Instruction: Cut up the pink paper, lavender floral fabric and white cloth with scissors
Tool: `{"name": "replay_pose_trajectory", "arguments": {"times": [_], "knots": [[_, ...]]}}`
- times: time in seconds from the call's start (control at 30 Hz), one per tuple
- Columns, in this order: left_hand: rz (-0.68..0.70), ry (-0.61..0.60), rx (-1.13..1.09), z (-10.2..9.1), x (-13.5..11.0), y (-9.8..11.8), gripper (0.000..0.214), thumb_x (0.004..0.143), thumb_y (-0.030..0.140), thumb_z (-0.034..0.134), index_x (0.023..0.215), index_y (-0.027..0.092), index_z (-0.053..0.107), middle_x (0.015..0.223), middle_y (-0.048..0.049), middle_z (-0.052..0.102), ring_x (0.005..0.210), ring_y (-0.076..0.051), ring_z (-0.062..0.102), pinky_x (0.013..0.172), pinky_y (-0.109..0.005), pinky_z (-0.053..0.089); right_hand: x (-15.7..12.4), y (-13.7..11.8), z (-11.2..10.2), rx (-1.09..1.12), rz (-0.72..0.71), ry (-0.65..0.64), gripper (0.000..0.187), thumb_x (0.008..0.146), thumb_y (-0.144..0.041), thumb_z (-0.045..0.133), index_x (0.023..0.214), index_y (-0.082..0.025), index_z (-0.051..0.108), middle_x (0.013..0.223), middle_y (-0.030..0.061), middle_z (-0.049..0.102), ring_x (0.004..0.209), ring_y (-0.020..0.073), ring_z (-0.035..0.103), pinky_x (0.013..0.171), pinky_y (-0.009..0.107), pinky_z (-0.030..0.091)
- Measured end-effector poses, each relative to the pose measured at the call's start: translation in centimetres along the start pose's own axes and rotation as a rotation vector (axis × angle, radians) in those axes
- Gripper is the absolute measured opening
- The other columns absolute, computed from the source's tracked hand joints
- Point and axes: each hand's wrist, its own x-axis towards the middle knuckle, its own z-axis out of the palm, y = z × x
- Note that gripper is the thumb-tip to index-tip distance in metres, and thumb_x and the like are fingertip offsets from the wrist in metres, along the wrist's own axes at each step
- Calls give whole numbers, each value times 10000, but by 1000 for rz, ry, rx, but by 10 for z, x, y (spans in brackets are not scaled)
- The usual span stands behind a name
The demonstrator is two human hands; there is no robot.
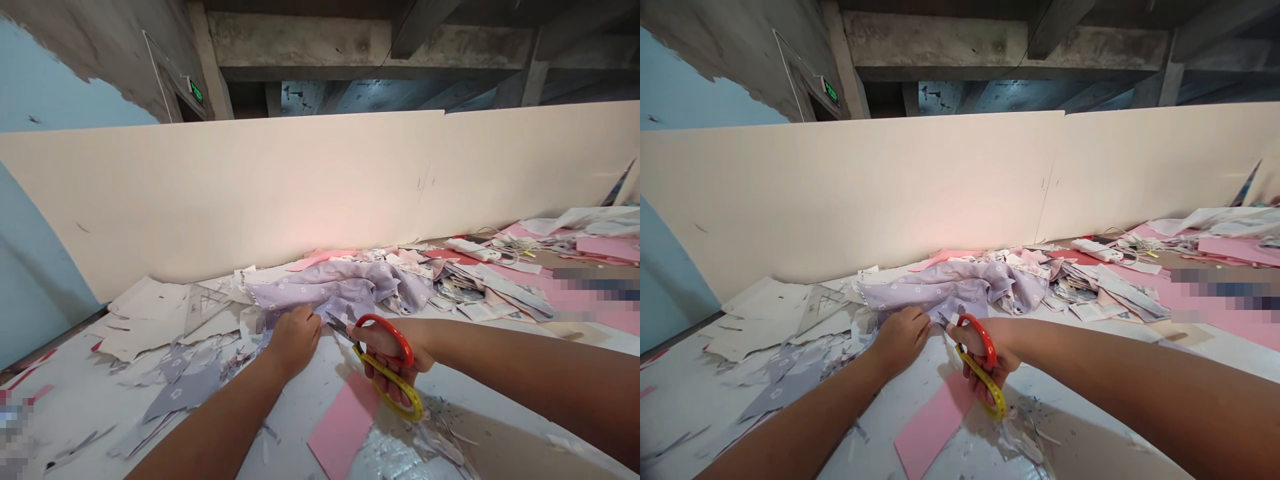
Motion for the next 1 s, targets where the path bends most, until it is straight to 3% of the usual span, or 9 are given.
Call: {"name": "replay_pose_trajectory", "arguments": {"times": [0.1,0.37,0.6,0.83,1.0], "knots": [[11,-1,3,1,-1,0,289,856,256,315,733,190,568,763,-54,555,705,-167,509,609,-290,364,3,-1,1,10,2,-1,647,814,-608,38,688,-119,441,474,14,425,312,87,382,307,229,362],[11,-16,-6,-1,-3,2,282,856,244,315,744,181,566,769,-57,552,714,-166,509,603,-284,353,7,-2,5,-8,5,52,640,802,-620,28,660,-134,421,478,36,435,349,123,421,312,266,374],[1,-34,1,-2,-4,2,265,850,237,328,739,189,564,775,-52,559,730,-178,524,592,-288,359,6,2,14,62,-18,113,586,815,-608,113,610,-143,403,437,-2,376,307,67,332,281,173,287],[14,-58,-7,-3,-4,3,248,840,225,348,733,181,567,752,-53,566,743,-181,533,610,-281,367,3,3,18,19,-51,169,580,843,-559,122,609,-127,430,437,5,394,296,66,364,284,169,297],[20,-71,-12,-4,-4,3,280,849,236,321,736,187,572,759,-51,567,741,-179,536,612,-276,372,18,10,15,-58,-124,247,603,821,-601,158,581,-127,444,428,13,418,287,71,383,293,174,289]]}}
